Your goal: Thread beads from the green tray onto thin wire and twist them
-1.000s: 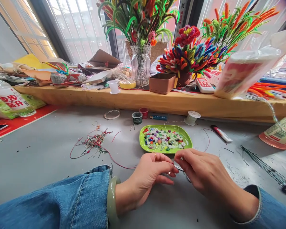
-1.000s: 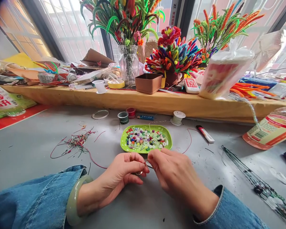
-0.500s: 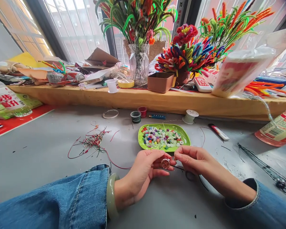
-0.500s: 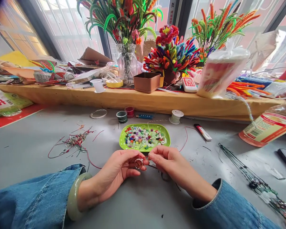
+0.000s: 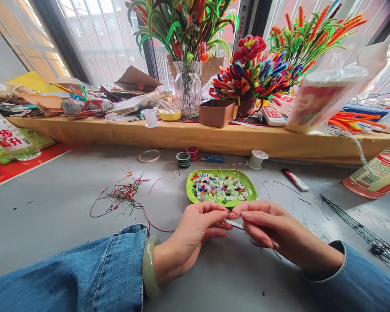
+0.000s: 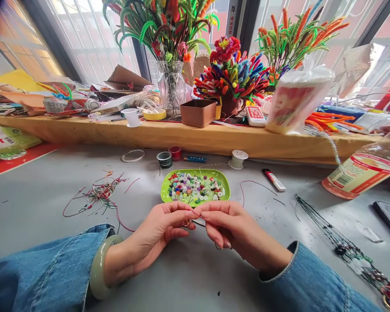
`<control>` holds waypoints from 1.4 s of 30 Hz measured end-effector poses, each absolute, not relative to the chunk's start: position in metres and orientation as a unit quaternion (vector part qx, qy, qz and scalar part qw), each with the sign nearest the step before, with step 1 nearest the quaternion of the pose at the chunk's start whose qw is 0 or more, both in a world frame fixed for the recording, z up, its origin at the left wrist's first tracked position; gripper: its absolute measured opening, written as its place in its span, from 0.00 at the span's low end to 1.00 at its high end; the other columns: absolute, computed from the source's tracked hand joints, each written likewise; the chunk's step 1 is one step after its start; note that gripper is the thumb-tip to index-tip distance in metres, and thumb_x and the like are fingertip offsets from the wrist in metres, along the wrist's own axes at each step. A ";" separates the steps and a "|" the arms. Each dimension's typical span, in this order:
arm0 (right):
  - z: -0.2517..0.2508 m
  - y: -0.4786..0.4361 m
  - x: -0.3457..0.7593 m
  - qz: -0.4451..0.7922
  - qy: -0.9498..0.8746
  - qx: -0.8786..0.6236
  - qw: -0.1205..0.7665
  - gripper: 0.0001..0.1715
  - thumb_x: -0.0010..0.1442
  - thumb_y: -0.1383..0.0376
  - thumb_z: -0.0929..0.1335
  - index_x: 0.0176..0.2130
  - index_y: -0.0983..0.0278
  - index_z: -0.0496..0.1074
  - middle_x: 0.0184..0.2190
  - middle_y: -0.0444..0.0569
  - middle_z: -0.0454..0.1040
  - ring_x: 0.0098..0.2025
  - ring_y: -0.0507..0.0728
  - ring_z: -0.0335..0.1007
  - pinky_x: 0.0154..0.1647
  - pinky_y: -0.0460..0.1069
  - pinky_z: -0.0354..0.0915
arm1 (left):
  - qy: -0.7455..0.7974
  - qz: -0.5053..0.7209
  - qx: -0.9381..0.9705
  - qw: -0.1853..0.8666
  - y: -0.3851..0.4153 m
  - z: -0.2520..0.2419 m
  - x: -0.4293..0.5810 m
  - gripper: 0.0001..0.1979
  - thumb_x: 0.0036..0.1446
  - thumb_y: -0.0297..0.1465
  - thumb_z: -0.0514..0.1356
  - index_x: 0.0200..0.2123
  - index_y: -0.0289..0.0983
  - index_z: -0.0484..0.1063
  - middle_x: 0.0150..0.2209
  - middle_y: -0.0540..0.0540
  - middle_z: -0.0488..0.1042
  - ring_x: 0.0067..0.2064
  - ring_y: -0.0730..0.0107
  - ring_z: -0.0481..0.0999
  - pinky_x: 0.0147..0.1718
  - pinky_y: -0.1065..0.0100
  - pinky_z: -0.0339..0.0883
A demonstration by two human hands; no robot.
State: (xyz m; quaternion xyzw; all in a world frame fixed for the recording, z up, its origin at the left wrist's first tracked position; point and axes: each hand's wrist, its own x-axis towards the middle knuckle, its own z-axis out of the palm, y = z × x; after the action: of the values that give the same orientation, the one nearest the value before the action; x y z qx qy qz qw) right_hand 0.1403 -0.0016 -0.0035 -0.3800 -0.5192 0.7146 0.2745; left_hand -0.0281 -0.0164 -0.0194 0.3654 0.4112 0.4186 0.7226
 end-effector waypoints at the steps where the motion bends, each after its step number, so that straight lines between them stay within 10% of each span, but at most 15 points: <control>1: -0.004 -0.002 0.140 0.707 -0.524 -0.386 0.275 0.14 0.55 0.62 0.62 0.39 0.68 0.68 0.09 0.37 0.57 0.13 0.43 0.43 0.16 0.43 0.41 | 0.410 0.420 0.367 0.722 -0.016 -0.020 -0.028 0.09 0.44 0.31 0.60 0.31 0.33 0.69 0.33 0.46 0.70 0.33 0.75 0.70 0.30 0.74 0.61; 16: -0.015 -0.007 0.135 0.083 -0.846 -0.417 0.321 0.13 0.52 0.68 0.63 0.39 0.66 0.71 0.18 0.42 0.68 0.18 0.46 0.59 0.21 0.42 0.58 | 0.435 0.433 0.394 0.684 -0.019 -0.019 -0.025 0.07 0.45 0.29 0.59 0.29 0.33 0.69 0.31 0.48 0.68 0.33 0.75 0.68 0.30 0.75 0.62; 42: -0.005 -0.009 0.132 -0.210 -0.890 -0.320 0.248 0.06 0.53 0.70 0.63 0.32 0.63 0.70 0.27 0.47 0.72 0.33 0.53 0.63 0.32 0.47 0.57 | 0.435 0.470 0.380 0.667 -0.021 -0.019 -0.023 0.05 0.44 0.30 0.58 0.24 0.35 0.64 0.26 0.51 0.64 0.31 0.76 0.65 0.26 0.75 0.62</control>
State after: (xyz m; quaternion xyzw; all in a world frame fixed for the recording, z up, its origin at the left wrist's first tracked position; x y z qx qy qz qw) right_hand 0.1320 -0.0092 -0.0050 -0.3196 -0.8900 -0.2098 0.2484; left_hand -0.0232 -0.0206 -0.0189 0.3800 0.4354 0.4704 0.6669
